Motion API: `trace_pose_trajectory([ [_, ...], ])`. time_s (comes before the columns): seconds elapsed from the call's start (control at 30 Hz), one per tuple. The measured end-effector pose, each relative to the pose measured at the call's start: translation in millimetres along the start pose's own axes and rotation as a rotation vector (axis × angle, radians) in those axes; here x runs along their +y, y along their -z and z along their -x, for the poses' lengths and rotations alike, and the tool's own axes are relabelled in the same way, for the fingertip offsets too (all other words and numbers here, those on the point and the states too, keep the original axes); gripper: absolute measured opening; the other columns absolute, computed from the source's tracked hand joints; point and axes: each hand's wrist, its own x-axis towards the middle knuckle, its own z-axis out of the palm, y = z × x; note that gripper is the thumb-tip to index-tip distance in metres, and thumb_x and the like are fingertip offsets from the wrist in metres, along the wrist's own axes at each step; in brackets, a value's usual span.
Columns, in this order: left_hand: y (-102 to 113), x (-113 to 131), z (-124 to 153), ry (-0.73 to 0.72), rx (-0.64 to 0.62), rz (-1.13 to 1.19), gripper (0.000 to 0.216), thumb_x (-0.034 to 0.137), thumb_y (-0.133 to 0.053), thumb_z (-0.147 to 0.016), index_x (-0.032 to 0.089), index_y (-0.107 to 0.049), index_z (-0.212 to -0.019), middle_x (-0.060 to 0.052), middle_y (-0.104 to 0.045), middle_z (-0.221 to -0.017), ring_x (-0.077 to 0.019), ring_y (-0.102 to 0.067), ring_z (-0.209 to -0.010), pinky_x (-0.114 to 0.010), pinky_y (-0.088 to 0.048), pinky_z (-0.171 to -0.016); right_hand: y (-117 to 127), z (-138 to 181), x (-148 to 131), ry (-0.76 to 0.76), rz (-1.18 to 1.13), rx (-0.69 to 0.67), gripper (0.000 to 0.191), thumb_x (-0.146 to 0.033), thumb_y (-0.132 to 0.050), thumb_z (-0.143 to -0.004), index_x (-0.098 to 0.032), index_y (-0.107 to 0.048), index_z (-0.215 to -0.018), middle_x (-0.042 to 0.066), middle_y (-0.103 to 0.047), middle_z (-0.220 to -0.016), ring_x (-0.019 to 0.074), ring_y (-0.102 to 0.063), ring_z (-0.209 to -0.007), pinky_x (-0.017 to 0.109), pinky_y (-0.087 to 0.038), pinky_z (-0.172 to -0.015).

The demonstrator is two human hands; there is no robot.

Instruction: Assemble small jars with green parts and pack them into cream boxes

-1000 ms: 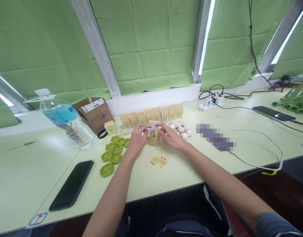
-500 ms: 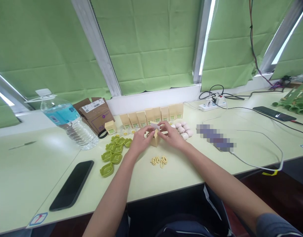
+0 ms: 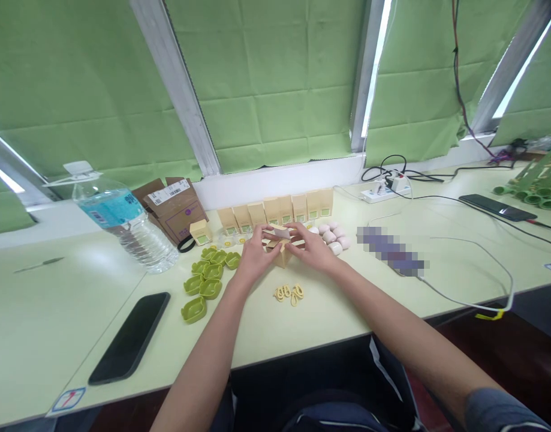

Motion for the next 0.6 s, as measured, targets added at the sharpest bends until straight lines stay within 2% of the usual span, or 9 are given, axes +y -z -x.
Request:
trace_pose_trajectory([
  [0.13,-1.6,-1.1,-0.2,0.004,0.053,0.033,0.053,0.033,-0.075,-0.078,0.023,-0.043,-0.119,-0.008,-0.068,-0.105,-0.0217,-0.069,-0.094,-0.036,-0.056,-0.080,-0.5,1.2,-4.3,0.010,0.010,0.006,0.037,-0.034,-0.061,-0.090,-0.027,-0.055,-0.126,0.007,-0.067,-0.118,0.0207,-0.067,-0.107,0.038,-0.058,-0.088],
  [0.2,-1.4,-1.4,-0.5,-0.025,0.059,0.026,0.047,0.031,-0.074,-0.078,0.023,-0.049,-0.118,-0.010,-0.062,-0.115,-0.0203,-0.068,-0.093,-0.035,-0.057,-0.079,-0.6,1.1,-5.7,0.016,-0.015,0.000,0.035,-0.037,-0.062,-0.091,-0.027,-0.057,-0.125,0.006,-0.067,-0.119,0.0210,-0.064,-0.113,0.039,-0.057,-0.093],
  [0.3,-0.1,0.0,-0.5,-0.100,0.041,-0.025,0.027,0.029,-0.069,-0.081,0.022,-0.061,-0.107,-0.010,-0.057,-0.121,-0.0209,-0.066,-0.100,-0.035,-0.057,-0.082,-0.8,0.0,-6.2,0.026,-0.084,-0.026,0.032,-0.044,-0.059,-0.093,-0.025,-0.061,-0.118,0.006,-0.067,-0.120,0.0199,-0.065,-0.111,0.038,-0.055,-0.096],
  [0.43,2.0,2.7,-0.3,-0.204,0.044,-0.125,0.012,0.025,-0.064,-0.084,0.022,-0.066,-0.096,-0.008,-0.064,-0.114,-0.0236,-0.061,-0.112,-0.039,-0.051,-0.096,-1.6,-1.7,-4.2,0.022,-0.125,-0.033,0.031,-0.049,-0.056,-0.094,-0.023,-0.065,-0.109,0.005,-0.069,-0.112,0.0188,-0.067,-0.103,0.036,-0.056,-0.094],
  [0.6,4.5,3.9,0.0,-0.187,-0.009,-0.129,0.017,0.029,-0.062,-0.087,0.022,-0.068,-0.101,-0.006,-0.071,-0.110,-0.0222,-0.065,-0.104,-0.038,-0.051,-0.095,-1.0,-1.5,-3.1,-0.005,-0.112,-0.006,0.029,-0.047,-0.054,-0.096,-0.024,-0.065,-0.109,0.004,-0.069,-0.113,0.0187,-0.068,-0.103,0.036,-0.056,-0.093],
])
